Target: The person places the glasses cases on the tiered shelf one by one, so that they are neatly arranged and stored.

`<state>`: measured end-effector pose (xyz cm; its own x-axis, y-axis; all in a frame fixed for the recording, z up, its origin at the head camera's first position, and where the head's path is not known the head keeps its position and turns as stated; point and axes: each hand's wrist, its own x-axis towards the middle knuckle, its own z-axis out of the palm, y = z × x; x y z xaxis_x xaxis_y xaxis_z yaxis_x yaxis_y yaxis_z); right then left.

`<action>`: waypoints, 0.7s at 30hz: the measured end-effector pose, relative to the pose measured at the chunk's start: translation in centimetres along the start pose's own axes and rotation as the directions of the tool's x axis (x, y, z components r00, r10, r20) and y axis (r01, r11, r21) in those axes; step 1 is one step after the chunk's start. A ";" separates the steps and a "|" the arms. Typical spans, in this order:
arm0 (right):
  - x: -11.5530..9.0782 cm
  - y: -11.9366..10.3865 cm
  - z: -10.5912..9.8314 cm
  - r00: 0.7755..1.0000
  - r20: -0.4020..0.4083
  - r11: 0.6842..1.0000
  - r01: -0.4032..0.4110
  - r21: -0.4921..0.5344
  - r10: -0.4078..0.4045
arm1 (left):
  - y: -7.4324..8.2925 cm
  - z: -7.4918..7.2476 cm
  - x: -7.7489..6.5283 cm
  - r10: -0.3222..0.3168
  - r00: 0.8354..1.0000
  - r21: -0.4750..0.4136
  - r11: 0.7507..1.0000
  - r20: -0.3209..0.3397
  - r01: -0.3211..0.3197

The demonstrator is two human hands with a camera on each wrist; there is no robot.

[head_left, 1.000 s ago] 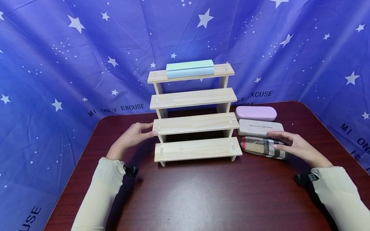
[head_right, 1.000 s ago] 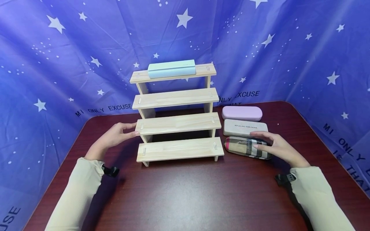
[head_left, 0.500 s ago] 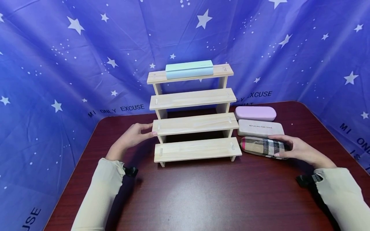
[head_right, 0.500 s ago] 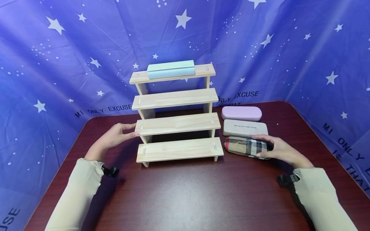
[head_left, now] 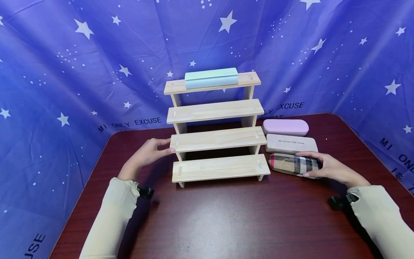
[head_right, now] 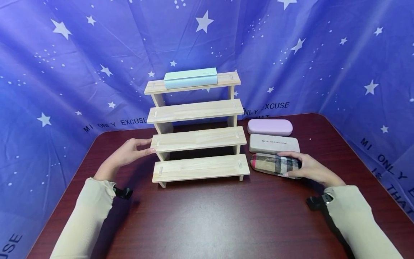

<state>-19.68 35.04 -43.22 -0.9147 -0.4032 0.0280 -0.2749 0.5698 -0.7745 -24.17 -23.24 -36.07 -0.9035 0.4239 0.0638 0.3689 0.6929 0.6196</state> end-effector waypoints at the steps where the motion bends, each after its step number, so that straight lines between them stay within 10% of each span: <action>1: 0.0 0.0 0.0 1.000 0.004 1.000 -0.007 -0.002 0.007 | 0.0 0.0 0.0 0.001 1.000 -0.001 1.000 -0.001 -0.001; 21: 0.2 -0.8 0.4 1.000 0.025 0.989 -0.003 -0.145 0.007 | 0.0 0.1 0.0 0.002 1.000 0.002 1.000 -0.003 -0.002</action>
<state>-19.58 34.23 -42.84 -0.9090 -0.4168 0.0069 -0.3119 0.6692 -0.6745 -24.14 -23.23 -36.14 -0.9036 0.4231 0.0673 0.3706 0.6932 0.6182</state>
